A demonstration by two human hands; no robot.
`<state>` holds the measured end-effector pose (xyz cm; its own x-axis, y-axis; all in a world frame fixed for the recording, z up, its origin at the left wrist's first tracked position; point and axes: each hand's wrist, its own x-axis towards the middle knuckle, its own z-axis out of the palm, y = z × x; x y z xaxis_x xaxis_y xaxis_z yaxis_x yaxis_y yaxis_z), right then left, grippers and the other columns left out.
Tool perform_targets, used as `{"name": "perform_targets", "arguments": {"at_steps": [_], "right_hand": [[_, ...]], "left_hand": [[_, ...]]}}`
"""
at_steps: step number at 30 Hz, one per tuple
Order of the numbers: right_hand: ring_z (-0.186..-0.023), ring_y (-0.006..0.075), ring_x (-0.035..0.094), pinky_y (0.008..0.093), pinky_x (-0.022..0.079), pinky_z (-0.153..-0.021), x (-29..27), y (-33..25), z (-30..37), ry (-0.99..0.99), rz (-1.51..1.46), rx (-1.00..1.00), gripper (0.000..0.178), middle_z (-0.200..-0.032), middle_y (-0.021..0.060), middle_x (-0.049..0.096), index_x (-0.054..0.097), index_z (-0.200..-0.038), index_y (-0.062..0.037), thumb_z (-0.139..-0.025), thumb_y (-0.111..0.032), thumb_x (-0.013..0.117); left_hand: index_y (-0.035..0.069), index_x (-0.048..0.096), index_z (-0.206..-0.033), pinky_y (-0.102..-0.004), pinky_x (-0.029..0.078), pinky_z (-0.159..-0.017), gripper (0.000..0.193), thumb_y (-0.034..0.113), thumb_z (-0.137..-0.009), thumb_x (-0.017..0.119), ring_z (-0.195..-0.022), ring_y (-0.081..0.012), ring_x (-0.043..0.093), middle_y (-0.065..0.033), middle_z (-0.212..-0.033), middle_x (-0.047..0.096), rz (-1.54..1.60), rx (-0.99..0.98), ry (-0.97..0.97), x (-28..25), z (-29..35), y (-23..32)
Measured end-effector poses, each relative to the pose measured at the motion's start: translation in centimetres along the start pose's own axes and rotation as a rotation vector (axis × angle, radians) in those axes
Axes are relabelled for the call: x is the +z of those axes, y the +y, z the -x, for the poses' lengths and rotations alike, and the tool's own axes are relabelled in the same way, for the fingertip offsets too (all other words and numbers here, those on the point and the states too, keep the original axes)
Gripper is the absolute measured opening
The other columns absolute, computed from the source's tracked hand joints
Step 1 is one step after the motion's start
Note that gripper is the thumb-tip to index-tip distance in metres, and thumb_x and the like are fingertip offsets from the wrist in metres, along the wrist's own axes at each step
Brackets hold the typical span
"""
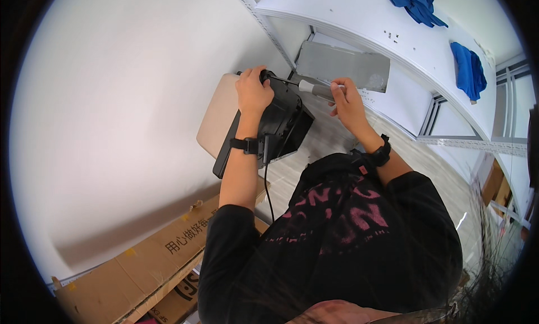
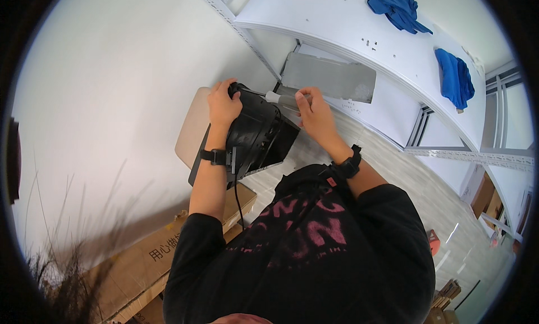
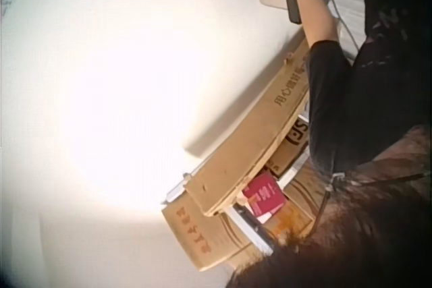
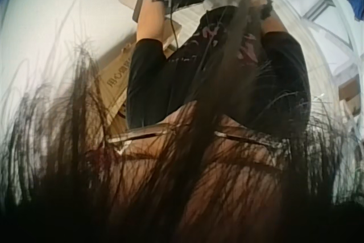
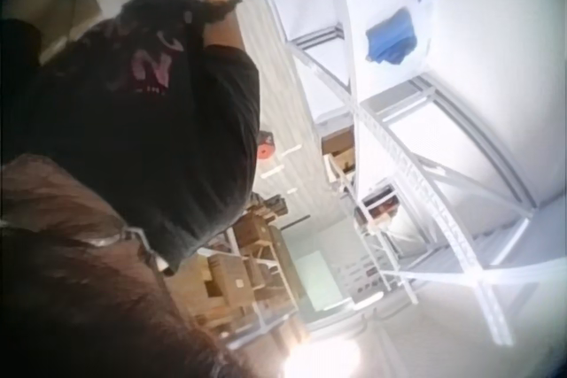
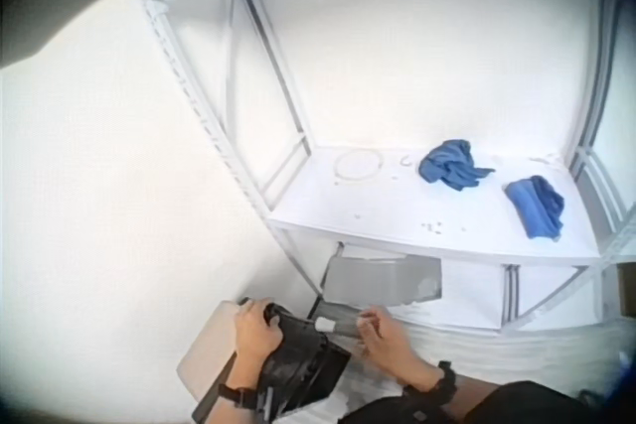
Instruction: The person uses a screwdriver to remove screws from the back panel of a black electronic device. They then remove the back panel, exposing the internal components, and continue to unscrew additional fasteners from the device's chassis.
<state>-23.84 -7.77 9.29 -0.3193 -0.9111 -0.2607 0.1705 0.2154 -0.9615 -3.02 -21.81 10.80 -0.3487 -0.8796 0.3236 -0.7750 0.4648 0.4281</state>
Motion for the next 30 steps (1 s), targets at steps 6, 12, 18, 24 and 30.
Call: {"name": "perform_targets", "arguments": {"at_steps": [6, 12, 18, 24, 30], "right_hand": [[-0.059, 0.0174, 0.055, 0.0271, 0.048, -0.046, 1.2, -0.1, 0.9, 0.064, -0.016, -0.231, 0.040, -0.107, 0.0135, 0.045, 0.038, -0.118, -0.0031, -0.089, -0.023, 0.058], [-0.071, 0.0157, 0.054, 0.0269, 0.050, -0.048, 0.8, -1.4, 1.2, 0.064, 0.052, -0.055, 0.051, -0.108, 0.0132, 0.042, 0.030, -0.126, -0.0026, -0.089, -0.022, 0.060], [-0.072, 0.0137, 0.053, 0.0263, 0.049, -0.047, 0.9, 1.1, 0.7, 0.108, -0.016, -0.250, 0.051, -0.106, 0.0123, 0.043, 0.035, -0.124, -0.0028, -0.090, -0.031, 0.059], [-0.068, 0.0118, 0.052, 0.0258, 0.047, -0.050, 0.2, 0.0, 1.0, 0.000, 0.032, -0.078, 0.051, -0.105, 0.0103, 0.043, 0.034, -0.125, -0.0039, -0.090, -0.031, 0.059], [-0.056, 0.0112, 0.052, 0.0256, 0.045, -0.046, 1.3, 0.7, 1.3, 0.105, -0.055, -0.255, 0.046, -0.096, 0.0095, 0.050, 0.038, -0.122, -0.0046, -0.091, -0.034, 0.056]], "left_hand": [[0.009, 0.062, -0.105, -0.0418, 0.044, -0.078, 0.035, 0.003, -0.070, 0.065, -0.093, -0.0322, 0.056, -0.0114, -0.095, 0.060, 0.018, -0.003, -0.025, -0.1, -0.1, -0.4], [0.009, 0.063, -0.102, -0.0434, 0.048, -0.073, 0.034, 0.001, -0.068, 0.066, -0.085, -0.0369, 0.058, -0.0148, -0.089, 0.060, -0.003, 0.042, 0.037, -0.1, 0.1, 0.1], [0.009, 0.063, -0.102, -0.0439, 0.048, -0.073, 0.034, 0.002, -0.069, 0.065, -0.085, -0.0369, 0.058, -0.0148, -0.089, 0.060, 0.002, 0.045, 0.038, -0.1, 0.0, 0.0], [0.010, 0.063, -0.102, -0.0444, 0.048, -0.072, 0.034, 0.003, -0.069, 0.065, -0.084, -0.0370, 0.058, -0.0144, -0.089, 0.060, -0.032, 0.051, 0.039, -0.1, 0.2, 0.2], [0.010, 0.062, -0.103, -0.0446, 0.047, -0.073, 0.034, 0.003, -0.070, 0.065, -0.085, -0.0368, 0.058, -0.0135, -0.089, 0.060, -0.030, 0.053, 0.037, 0.0, 0.3, 0.2]]}}
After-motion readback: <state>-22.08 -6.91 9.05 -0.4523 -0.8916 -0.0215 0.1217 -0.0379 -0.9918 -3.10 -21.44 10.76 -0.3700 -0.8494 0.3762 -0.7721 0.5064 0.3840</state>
